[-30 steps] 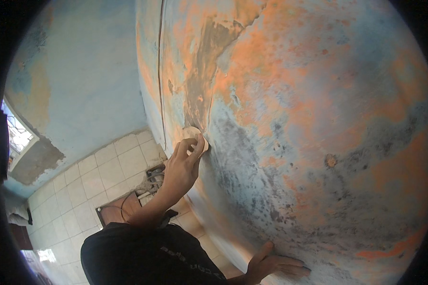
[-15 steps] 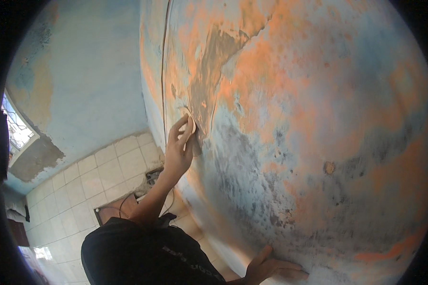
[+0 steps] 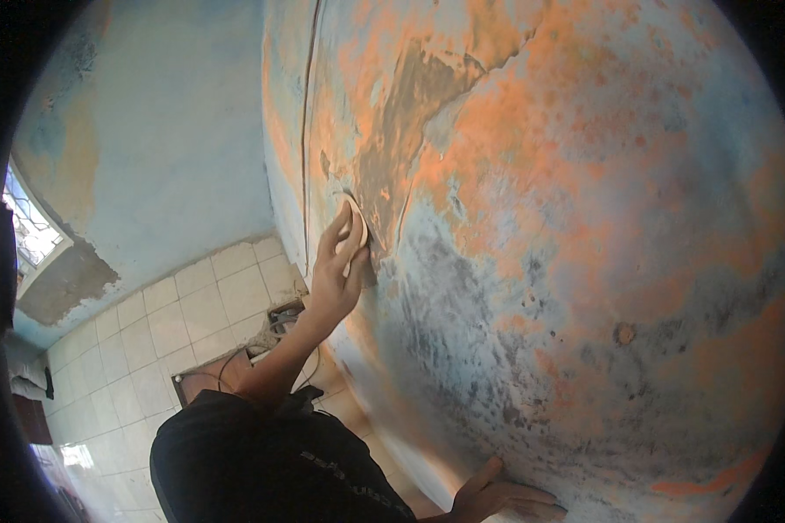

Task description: The person sands various sections of the wall using sandpaper by hand.

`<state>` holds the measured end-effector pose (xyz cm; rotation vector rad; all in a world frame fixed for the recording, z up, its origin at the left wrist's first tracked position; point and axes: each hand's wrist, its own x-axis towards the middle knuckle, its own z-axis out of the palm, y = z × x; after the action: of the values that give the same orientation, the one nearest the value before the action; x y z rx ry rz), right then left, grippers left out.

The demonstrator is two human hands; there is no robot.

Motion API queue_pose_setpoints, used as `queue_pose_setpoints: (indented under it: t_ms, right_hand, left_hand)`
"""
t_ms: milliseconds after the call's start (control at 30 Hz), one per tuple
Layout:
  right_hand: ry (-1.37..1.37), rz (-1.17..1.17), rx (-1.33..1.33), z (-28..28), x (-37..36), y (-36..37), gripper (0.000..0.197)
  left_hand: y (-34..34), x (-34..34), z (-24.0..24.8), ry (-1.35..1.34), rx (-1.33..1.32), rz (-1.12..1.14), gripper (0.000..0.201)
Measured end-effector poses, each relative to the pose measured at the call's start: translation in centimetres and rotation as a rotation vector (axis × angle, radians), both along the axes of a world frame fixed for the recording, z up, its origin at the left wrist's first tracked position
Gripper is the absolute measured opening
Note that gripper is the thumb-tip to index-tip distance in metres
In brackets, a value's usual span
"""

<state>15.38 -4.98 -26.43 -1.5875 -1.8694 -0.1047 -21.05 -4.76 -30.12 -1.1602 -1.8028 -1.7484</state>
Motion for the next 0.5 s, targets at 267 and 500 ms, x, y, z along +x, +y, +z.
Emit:
queue_pose_setpoints:
  t_ms: [267,500]
  right_hand:
    - [0.038,0.021,-0.047,-0.3,0.2,-0.2,0.061]
    - [-0.095,-0.036,0.098,-0.1,0.1,0.6,0.062]
  left_hand:
    - [-0.8,0.9,-4.1,-0.104,-0.12,-0.071,0.047]
    - [0.0,-1.1,-2.9,-0.322,-0.053,0.04,0.052]
